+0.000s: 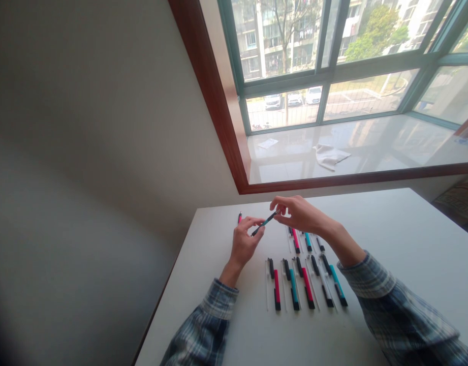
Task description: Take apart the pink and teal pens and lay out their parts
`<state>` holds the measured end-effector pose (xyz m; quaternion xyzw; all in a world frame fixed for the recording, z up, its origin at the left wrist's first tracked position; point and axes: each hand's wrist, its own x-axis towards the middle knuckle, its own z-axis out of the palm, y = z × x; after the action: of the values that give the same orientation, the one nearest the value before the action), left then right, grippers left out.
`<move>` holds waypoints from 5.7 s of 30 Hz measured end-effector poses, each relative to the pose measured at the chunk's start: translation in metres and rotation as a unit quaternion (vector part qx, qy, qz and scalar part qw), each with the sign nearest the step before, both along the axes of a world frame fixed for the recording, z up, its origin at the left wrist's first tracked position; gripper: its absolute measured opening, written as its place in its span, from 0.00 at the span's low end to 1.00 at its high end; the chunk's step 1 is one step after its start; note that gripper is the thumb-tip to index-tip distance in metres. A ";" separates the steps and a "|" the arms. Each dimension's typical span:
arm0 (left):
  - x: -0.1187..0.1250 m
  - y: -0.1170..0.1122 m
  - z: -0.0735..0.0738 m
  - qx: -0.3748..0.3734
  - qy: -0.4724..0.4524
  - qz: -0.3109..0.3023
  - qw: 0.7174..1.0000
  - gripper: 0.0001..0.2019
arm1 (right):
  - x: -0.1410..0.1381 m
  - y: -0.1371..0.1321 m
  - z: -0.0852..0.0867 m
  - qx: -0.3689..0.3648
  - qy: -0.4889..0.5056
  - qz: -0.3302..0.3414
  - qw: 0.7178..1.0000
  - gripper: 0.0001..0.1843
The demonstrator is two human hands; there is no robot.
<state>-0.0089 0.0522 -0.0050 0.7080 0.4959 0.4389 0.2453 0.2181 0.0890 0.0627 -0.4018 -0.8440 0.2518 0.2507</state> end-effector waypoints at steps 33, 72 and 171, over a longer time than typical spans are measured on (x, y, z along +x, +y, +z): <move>0.002 -0.001 0.004 0.007 0.015 0.006 1.000 0.09 | -0.002 0.002 -0.004 0.043 -0.040 0.008 0.998 0.16; -0.008 0.007 -0.002 0.057 -0.016 0.180 0.982 0.32 | -0.014 -0.007 0.006 -0.037 -0.119 0.036 0.992 0.14; -0.049 0.026 0.023 -0.026 -0.251 0.270 0.929 0.14 | -0.122 -0.037 -0.033 0.101 -0.164 0.085 0.978 0.08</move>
<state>-0.0575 0.0778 0.0184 0.4072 0.6019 0.6391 0.2519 0.0965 0.0521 0.0298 -0.3369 -0.9258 0.1163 0.1260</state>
